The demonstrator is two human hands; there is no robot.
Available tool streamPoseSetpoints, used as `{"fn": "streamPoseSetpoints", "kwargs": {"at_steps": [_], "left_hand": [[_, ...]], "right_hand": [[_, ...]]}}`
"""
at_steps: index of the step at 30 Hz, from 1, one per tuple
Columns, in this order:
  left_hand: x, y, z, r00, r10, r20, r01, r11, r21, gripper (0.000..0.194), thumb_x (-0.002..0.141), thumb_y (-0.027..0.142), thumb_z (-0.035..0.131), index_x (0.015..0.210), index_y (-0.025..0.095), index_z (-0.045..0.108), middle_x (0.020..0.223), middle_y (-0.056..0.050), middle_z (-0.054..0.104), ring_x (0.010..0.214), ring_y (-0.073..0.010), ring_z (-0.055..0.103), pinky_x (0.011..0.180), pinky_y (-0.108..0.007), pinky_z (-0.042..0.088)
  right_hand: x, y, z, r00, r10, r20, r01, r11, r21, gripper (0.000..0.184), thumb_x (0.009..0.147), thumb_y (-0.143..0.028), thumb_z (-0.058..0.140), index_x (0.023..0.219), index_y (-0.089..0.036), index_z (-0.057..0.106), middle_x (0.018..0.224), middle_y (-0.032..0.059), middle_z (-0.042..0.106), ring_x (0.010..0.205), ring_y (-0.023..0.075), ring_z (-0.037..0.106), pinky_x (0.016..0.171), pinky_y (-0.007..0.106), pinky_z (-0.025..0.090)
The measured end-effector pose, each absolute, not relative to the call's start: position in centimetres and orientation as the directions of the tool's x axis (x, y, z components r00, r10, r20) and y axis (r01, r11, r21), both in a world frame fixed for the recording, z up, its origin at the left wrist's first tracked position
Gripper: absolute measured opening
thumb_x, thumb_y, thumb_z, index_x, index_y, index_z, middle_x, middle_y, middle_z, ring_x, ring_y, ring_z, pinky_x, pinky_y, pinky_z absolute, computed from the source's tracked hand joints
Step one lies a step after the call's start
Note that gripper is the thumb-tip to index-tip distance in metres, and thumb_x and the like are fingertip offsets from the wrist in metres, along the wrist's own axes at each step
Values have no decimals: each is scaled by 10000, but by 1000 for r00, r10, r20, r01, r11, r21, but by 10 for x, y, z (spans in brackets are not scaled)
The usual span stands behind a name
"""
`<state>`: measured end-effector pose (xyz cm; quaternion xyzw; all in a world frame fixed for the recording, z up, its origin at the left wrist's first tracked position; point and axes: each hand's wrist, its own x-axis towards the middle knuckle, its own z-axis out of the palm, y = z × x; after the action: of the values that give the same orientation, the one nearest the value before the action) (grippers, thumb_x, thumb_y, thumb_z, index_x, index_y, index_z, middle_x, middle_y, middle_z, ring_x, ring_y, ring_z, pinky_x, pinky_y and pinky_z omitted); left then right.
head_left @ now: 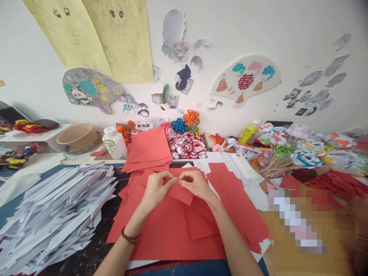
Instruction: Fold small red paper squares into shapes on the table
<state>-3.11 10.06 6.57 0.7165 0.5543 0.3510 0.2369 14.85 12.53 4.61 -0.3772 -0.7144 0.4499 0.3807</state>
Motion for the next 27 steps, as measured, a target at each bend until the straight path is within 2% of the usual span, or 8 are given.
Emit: {"fn": "streamPoseSetpoints", "kwargs": {"at_steps": [6,12,15,17,19,22,25,27], "left_hand": [[-64,107,74,-142,925,351,610,-198,768,307,811,441,603,710,156,653,605,26,568,557,-101,426,555,-218,323],[-44,108,68,-290,933,212,217,-152,964,360,755,495,653,823,144,692,680,-14,645,596,-131,543,531,-217,399],[-30,109,58,-298,945,133,77,-115,990,349,751,477,666,831,138,682,731,-34,679,665,-156,612,589,-232,457],[-28,109,54,-282,947,153,107,-128,986,323,765,459,659,838,144,669,810,-58,706,741,-182,648,653,-257,488],[-28,108,56,-245,934,259,298,-181,937,285,795,433,637,895,168,663,909,-70,717,826,-203,659,736,-296,493],[-27,103,64,-30,882,471,668,-333,666,328,813,416,637,1085,232,635,1081,-73,697,996,-242,623,901,-392,428],[-21,99,68,219,839,498,775,-460,434,458,813,441,646,1228,267,562,1213,-77,650,1113,-261,573,997,-449,339],[-17,98,66,252,850,462,768,-466,439,459,839,442,616,1254,263,535,1230,-73,643,1112,-250,581,989,-438,355]], "right_hand": [[175,137,35,-271,942,198,334,285,-898,118,729,-163,565,631,-171,630,642,4,615,617,141,549,594,251,420],[156,128,48,-378,909,174,-126,136,-983,209,828,-363,626,940,-193,676,802,22,670,675,150,620,681,283,498],[147,123,50,-328,931,160,-178,106,-978,219,825,-385,651,807,-169,689,671,23,666,610,145,617,641,269,494],[148,124,47,-248,959,136,-174,94,-980,252,814,-388,670,713,-157,676,597,27,661,561,140,609,599,255,483],[151,126,42,-186,977,103,-179,70,-981,268,793,-393,695,679,-152,666,555,25,653,515,131,595,554,241,469],[154,130,39,-171,984,49,-204,14,-979,280,773,-418,709,701,-150,671,537,15,642,484,129,589,512,235,463],[155,130,39,-194,980,42,-211,0,-978,287,778,-435,699,752,-149,692,546,12,643,496,134,598,528,244,479],[156,127,41,-224,972,66,-212,18,-977,294,798,-442,678,787,-150,704,570,15,650,523,135,606,563,254,493]]}}
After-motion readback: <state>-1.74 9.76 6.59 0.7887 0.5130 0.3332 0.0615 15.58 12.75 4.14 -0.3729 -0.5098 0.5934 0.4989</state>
